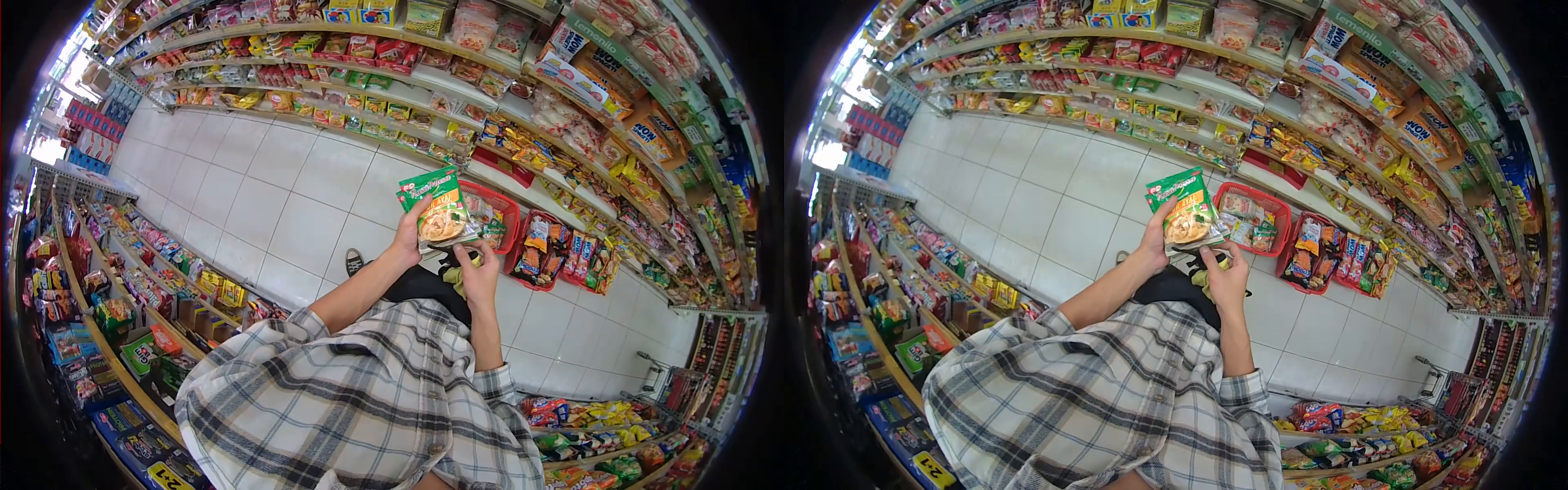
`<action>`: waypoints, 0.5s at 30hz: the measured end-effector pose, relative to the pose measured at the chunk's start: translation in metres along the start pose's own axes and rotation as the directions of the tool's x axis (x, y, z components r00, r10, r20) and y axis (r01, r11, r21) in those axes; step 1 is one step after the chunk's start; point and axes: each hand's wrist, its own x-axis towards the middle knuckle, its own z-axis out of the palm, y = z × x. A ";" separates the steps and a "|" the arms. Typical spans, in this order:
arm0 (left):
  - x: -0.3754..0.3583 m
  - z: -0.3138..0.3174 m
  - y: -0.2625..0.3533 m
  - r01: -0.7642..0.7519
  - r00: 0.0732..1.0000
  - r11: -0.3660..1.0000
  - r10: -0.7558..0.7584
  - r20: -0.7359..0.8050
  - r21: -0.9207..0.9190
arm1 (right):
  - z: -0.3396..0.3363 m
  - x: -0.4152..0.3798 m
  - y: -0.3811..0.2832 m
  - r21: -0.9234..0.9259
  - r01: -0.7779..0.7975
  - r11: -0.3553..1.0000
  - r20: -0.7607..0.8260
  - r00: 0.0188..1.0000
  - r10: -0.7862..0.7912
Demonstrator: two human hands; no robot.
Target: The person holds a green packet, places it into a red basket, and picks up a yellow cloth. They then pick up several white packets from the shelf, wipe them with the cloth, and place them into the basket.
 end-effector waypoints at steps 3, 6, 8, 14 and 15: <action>-0.003 0.004 -0.001 -0.013 1.000 1.000 0.013 -0.014 -0.024 | 0.000 -0.001 0.000 -0.002 -0.026 1.000 -0.004 1.000 0.026; -0.003 0.004 -0.001 -0.046 0.999 0.998 0.045 -0.017 -0.031 | 0.001 -0.002 0.003 -0.009 0.017 1.000 -0.014 1.000 -0.017; -0.002 0.001 -0.001 -0.048 0.999 0.998 0.047 -0.015 -0.041 | 0.003 -0.003 0.003 -0.008 0.030 1.000 -0.017 0.999 -0.030; -0.007 -0.002 0.003 -0.078 0.997 0.996 0.077 -0.013 -0.041 | 0.010 -0.004 -0.005 0.021 -0.005 1.000 -0.019 1.000 0.006; -0.008 -0.003 0.005 -0.090 0.996 0.995 0.090 -0.013 -0.042 | 0.011 -0.003 -0.003 0.019 -0.015 1.000 -0.016 1.000 0.016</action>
